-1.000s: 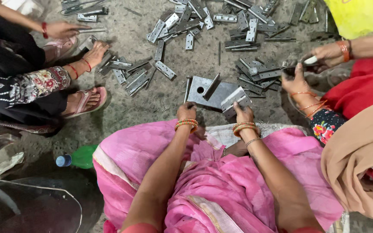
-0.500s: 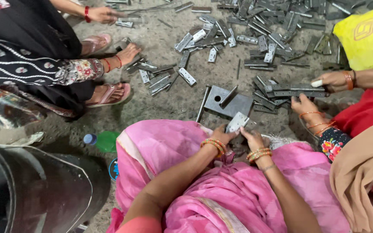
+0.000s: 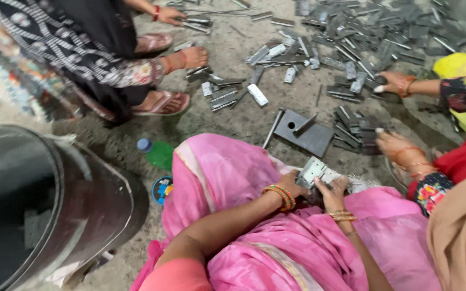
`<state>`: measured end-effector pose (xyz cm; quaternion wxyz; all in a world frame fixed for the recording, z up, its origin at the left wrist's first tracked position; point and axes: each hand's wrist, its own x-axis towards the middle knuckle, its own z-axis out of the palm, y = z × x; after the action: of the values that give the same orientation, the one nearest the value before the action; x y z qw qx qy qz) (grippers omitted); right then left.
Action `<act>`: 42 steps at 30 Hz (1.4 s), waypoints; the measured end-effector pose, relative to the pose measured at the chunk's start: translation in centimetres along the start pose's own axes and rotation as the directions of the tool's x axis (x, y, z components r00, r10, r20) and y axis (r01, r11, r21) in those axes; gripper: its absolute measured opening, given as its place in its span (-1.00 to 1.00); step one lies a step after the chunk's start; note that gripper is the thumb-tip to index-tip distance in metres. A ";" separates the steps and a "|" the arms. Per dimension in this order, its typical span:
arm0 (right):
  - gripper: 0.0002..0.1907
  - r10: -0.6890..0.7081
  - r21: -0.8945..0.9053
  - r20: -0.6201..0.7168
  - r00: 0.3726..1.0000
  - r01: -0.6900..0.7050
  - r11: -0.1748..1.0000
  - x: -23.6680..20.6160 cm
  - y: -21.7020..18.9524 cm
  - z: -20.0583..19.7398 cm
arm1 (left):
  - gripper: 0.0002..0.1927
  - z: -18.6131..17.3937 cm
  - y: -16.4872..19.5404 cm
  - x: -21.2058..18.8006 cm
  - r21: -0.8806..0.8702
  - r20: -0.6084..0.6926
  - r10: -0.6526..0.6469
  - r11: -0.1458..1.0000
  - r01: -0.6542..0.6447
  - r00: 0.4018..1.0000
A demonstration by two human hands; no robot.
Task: The person sits on the floor and uses a hammer and metal punch to drive pins into small metal brackets placed on a metal block. They repeatedly pick up brackets, align them, strike the punch, and drop the finished pieces into a nearby bucket.
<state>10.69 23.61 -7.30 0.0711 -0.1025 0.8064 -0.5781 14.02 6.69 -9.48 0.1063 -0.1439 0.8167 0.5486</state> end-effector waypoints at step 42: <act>-0.15 0.220 0.608 0.311 0.925 -0.372 0.701 1.3 3.6 1.7 | -0.51 -26.0 6.5 -18.5 -0.681 -0.691 0.163 0.182 -0.709 0.705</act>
<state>9.50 22.89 -11.28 0.2816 -0.0011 0.5445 -0.7901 28.65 -12.90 12.09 -0.3651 -0.0536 0.3545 0.8591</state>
